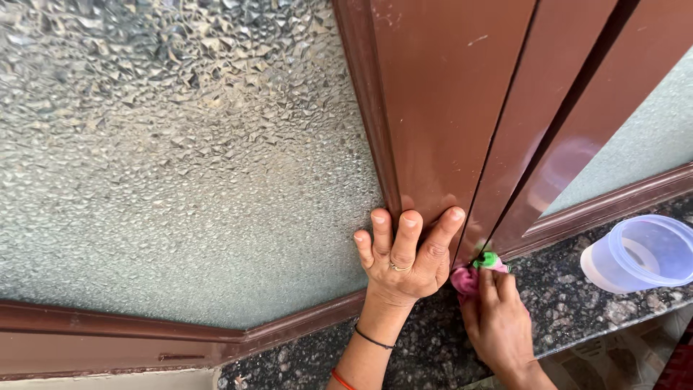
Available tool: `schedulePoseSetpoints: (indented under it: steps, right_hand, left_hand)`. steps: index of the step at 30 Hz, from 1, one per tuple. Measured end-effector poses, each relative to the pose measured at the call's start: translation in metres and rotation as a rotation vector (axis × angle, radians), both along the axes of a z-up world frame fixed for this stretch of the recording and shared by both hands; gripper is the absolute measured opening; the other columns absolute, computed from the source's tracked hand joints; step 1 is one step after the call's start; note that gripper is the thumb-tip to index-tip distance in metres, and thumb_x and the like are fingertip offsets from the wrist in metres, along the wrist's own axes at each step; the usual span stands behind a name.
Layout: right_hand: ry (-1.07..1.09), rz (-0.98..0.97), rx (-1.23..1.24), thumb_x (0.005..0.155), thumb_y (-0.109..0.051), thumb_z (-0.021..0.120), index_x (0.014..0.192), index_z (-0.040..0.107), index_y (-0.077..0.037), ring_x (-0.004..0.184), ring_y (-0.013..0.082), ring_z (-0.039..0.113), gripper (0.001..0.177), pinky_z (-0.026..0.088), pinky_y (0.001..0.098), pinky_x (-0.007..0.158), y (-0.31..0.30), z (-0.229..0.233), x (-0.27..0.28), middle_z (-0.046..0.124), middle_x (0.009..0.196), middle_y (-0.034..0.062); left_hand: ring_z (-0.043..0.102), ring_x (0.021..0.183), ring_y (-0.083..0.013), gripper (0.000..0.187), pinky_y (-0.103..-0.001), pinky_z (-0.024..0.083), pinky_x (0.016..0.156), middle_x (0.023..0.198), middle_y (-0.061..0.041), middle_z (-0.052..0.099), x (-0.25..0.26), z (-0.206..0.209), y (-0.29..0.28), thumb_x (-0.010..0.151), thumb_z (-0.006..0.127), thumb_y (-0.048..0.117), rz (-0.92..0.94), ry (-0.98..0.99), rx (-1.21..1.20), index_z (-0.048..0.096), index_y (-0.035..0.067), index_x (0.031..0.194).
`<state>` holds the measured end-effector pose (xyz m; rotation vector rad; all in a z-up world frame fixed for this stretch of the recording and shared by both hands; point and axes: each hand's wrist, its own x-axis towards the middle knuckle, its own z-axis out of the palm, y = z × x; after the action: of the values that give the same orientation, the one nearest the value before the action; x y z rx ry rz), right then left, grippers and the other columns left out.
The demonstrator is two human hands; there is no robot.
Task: The person cleans the glass and frame of a window using a pink cloth, dipping it into a small container of liquid.
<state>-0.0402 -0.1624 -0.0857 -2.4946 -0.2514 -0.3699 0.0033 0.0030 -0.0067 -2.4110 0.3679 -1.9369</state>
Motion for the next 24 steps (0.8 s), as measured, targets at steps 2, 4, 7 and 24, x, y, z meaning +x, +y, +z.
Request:
schedulePoseSetpoints:
  steps: [2,4,7,24]
  right_hand:
    - [-0.060,0.019,0.059,0.079,-0.018,0.070,0.131,0.056,0.000,0.083,0.0381,0.065,0.056,0.055,0.0436,0.063,-0.007,0.011,-0.005,0.057,0.110,0.0177]
    - [-0.182,0.034,0.090,0.081,-0.017,0.068,0.131,0.056,0.000,0.087,0.0372,0.066,0.054,0.055,0.0434,0.067,-0.015,0.032,-0.004,0.058,0.114,0.0152]
    - [-0.322,0.005,0.114,0.083,-0.015,0.067,0.130,0.057,-0.003,0.085,0.0373,0.065,0.049,0.054,0.0444,0.070,-0.010,0.049,-0.001,0.059,0.112,0.0156]
    - [0.111,0.092,0.076,0.079,-0.021,0.070,0.132,0.052,0.006,0.085,0.0365,0.066,0.063,0.059,0.0460,0.069,0.022,0.015,-0.029,0.060,0.106,0.0209]
  left_hand:
    - [0.014,0.162,-0.0355,0.042,-0.051,0.000,0.133,0.175,-0.011,0.014,0.000,0.002,0.000,0.113,0.046,0.025,-0.016,0.011,-0.004,0.059,0.028,0.153]
    - [0.013,0.162,-0.0356,0.042,-0.051,-0.001,0.133,0.175,-0.011,0.013,-0.007,0.004,-0.001,0.113,0.045,0.024,-0.025,0.042,-0.009,0.058,0.028,0.153]
    - [0.012,0.164,-0.0357,0.042,-0.051,-0.001,0.134,0.176,-0.010,0.011,-0.007,-0.001,-0.002,0.114,0.045,0.024,-0.028,0.067,-0.021,0.056,0.029,0.154]
    - [0.016,0.162,-0.0370,0.042,-0.052,0.000,0.134,0.175,-0.010,0.014,-0.007,-0.001,-0.004,0.113,0.047,0.025,-0.031,0.028,-0.018,0.056,0.027,0.154]
